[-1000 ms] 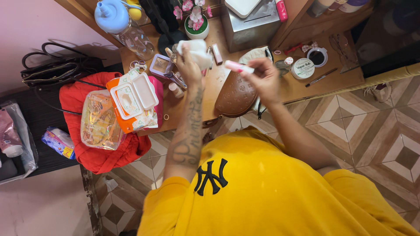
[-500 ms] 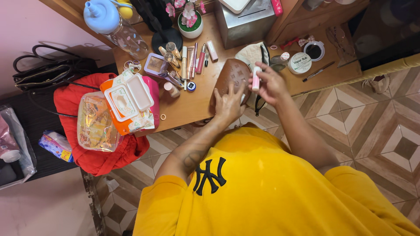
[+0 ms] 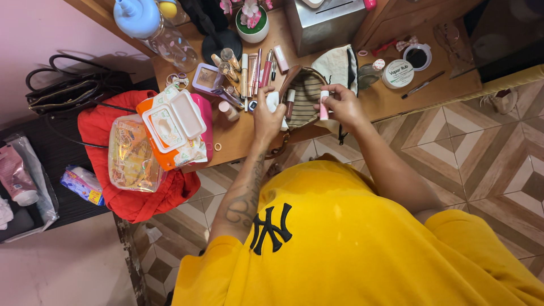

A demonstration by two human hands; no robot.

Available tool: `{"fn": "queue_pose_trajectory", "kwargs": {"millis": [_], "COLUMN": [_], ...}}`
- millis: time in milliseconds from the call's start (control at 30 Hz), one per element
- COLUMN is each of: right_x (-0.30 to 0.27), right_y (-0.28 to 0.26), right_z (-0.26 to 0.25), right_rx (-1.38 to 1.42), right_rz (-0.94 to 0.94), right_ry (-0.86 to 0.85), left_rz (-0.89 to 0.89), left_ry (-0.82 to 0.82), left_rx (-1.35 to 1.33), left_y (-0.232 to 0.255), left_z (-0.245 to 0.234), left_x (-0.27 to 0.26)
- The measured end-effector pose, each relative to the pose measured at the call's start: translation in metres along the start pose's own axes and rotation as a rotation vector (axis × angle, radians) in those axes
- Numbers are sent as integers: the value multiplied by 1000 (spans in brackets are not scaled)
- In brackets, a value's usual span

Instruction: The person stands at a vanity table and wipes cosmetic tubes and bottles with a tissue, then places the cleaned items one at a time into a small brown pouch. They wipe the pouch, place it into a larger white zippered pouch, and zip the pouch closed.

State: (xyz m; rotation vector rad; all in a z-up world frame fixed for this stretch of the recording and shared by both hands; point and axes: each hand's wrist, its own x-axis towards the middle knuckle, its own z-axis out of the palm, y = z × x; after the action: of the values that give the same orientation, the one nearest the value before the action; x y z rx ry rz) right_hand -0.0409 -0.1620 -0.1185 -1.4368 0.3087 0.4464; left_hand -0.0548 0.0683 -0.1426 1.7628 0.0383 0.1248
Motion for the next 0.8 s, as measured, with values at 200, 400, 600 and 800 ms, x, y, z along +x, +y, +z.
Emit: {"fn": "queue_pose_trajectory", "kwargs": {"millis": [200,400,600,800], "right_x": [17,88,133,132], "right_y": [-22,-6,20,-24], "right_z": [34,66,58,8], "right_rx": [-793,-1322,-1607,-1302], "right_rz": [-317,-323,-319,-396], "right_ry": [90,90,-214,-3], "left_rz": [49,0,38,13], "left_ry": [-7,-22,-42,-50], "left_rx": [21,64,55,13], "left_y": [-8,-12,-16,-10], "left_z": [0,-6,0,0], "left_x": [-2,1,4,0]}}
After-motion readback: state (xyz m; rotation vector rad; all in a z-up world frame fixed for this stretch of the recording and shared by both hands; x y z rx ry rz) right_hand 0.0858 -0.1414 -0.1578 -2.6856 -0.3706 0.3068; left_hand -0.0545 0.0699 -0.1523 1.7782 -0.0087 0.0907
